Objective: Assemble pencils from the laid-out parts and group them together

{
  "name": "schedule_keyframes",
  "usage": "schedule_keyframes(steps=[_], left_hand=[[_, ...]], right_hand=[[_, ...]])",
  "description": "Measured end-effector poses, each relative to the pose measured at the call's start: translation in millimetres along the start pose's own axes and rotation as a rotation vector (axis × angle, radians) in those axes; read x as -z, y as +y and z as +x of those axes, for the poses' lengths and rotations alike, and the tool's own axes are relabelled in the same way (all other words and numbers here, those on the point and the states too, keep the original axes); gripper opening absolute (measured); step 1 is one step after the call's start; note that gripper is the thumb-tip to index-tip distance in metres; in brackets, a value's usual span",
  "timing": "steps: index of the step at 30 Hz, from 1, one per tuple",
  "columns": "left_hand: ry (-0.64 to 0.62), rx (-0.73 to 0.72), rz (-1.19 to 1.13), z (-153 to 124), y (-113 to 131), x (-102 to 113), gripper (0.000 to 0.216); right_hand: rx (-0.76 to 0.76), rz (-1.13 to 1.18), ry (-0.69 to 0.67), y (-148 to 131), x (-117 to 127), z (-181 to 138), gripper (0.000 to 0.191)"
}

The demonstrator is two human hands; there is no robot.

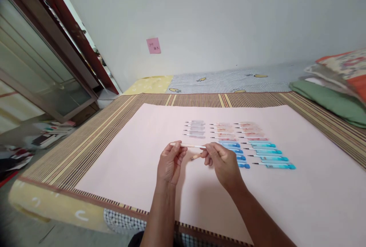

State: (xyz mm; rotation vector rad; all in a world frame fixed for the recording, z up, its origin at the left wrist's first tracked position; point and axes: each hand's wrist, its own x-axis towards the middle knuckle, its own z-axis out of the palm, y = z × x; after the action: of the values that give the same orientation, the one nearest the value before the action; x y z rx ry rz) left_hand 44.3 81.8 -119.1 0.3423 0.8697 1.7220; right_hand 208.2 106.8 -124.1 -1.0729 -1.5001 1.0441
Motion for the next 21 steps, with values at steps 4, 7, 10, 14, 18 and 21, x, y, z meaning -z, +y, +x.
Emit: schedule_keyframes(steps=[4,7,10,14,18,21], left_hand=[[0.086,0.022,-0.009,2,0,1,0.023],[0.15,0.055,-0.009,2,0,0,0.018],[0.193,0.048,-0.018,3,0,0,0.019],[0.226,0.006,-0.025,4,0,2,0.022],[0.232,-0.003,0.014,6,-2,4,0.024],[0.241,-0.111,0.204,7,-4,4,0.023]], right_hand=[[-0.007,-0.033,0.027,2,6,5,0.046],[-0.016,-0.044,0.05,5,11,8,0.046],[-0.028,-0.019,0.077,9,15,10,0.045],[-0.049,0.019,0.12,15,20,12,0.041],[-0.07,0.045,0.138,17,23,14,0.039],[-0.083,0.055,0.146,16,25,16,0.038]])
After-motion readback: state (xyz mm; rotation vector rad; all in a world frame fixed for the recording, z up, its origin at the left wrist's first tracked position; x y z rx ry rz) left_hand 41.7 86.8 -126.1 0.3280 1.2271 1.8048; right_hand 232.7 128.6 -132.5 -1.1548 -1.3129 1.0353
